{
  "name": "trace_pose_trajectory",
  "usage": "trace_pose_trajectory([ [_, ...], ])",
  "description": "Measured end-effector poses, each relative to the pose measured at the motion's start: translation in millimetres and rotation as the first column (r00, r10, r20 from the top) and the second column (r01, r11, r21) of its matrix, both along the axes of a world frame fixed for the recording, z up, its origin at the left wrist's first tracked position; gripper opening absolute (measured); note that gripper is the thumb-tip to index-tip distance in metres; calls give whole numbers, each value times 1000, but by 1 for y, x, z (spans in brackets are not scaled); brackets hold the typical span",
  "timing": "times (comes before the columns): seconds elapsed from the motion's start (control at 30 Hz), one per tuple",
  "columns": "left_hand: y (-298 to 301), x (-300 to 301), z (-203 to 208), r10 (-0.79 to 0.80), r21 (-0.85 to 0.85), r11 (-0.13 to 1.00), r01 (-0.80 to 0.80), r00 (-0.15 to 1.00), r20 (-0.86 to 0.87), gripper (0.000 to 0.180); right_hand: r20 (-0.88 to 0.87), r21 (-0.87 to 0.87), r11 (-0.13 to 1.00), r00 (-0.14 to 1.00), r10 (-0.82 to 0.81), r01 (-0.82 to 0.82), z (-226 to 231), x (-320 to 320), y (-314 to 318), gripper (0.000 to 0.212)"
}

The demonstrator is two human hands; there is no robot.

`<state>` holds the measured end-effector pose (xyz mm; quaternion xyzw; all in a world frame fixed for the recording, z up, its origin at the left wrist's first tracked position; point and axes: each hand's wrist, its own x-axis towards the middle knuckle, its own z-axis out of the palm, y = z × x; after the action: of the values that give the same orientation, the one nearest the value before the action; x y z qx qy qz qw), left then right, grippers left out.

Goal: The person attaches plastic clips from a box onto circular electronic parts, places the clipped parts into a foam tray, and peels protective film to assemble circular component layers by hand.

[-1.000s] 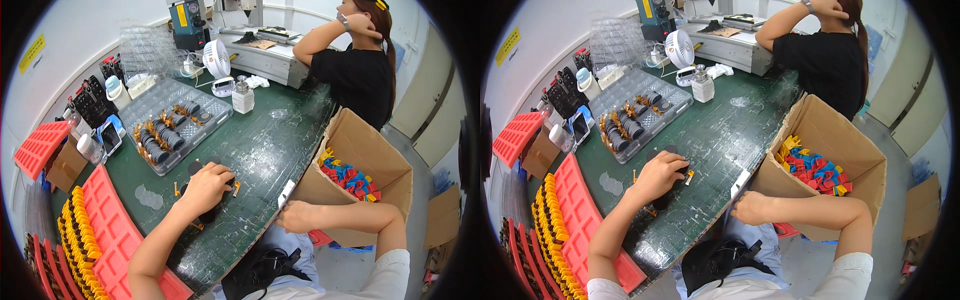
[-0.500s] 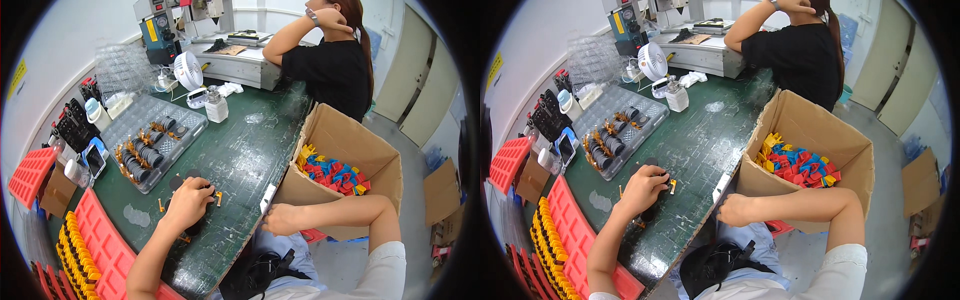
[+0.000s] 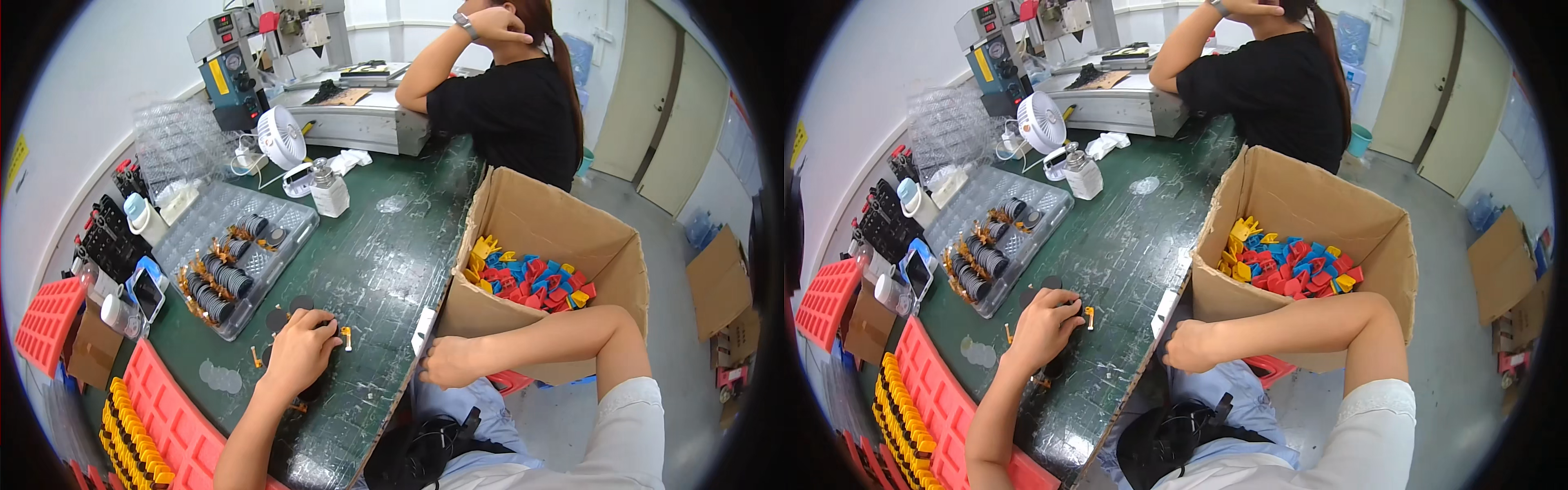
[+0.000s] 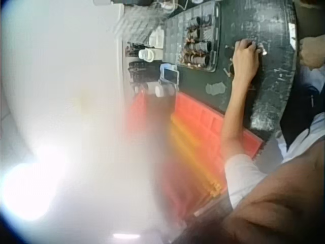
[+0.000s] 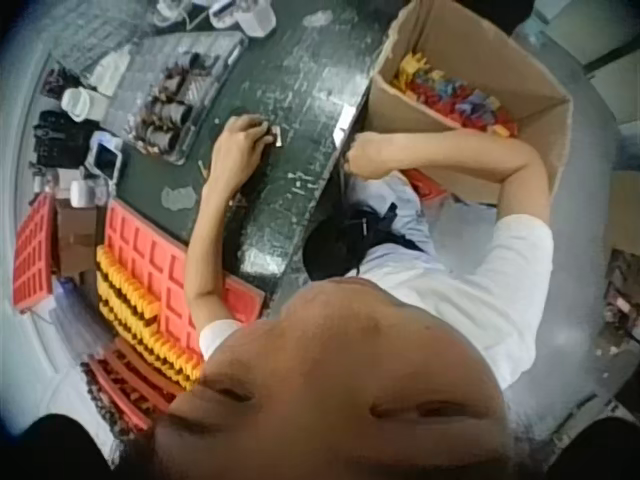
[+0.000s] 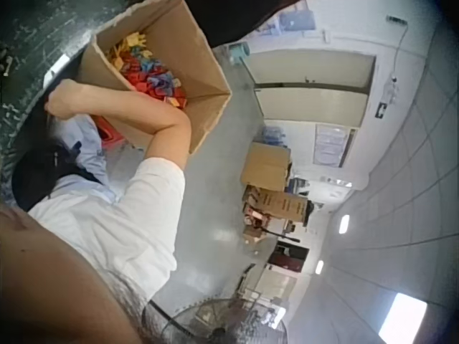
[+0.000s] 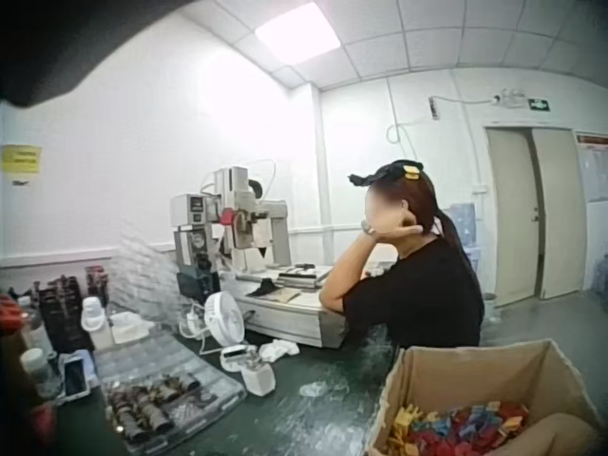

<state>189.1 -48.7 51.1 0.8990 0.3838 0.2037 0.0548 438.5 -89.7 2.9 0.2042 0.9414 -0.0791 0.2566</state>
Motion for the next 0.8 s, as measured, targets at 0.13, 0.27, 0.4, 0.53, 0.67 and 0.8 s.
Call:
trace_pose_trajectory([
  [0.13, -2, 0, 0, 8, 7, 1000, -9, 1000, 24, 18, -23, 14, 1000, 1000, -2, 2, -1, -1, -4, 37],
  [0.27, -6, -1, -4, 26, -13, 1000, -26, 1000, 15, 18, -49, 15, 1000, 998, 28, -27, -5, -1, -5, 34],
  [0.4, -1, 0, 0, 51, 21, 998, -52, 998, 46, 18, -65, 43, 999, 998, 18, -16, -6, 1, 1, 34],
  [0.53, -1, -1, -2, 47, -14, 999, -47, 998, 37, 17, -72, 22, 1000, 997, 17, -15, -7, 2, -1, 34],
  [0.67, -1, -1, -2, 46, -22, 999, -45, 999, 30, 18, -58, 55, 998, 998, 25, -22, -8, 2, 1, 34],
  [0.8, 0, 0, 2, 36, 0, 999, -36, 998, 54, 20, -28, 52, 999, 1000, 9, -7, -4, 1, 2, 35],
])
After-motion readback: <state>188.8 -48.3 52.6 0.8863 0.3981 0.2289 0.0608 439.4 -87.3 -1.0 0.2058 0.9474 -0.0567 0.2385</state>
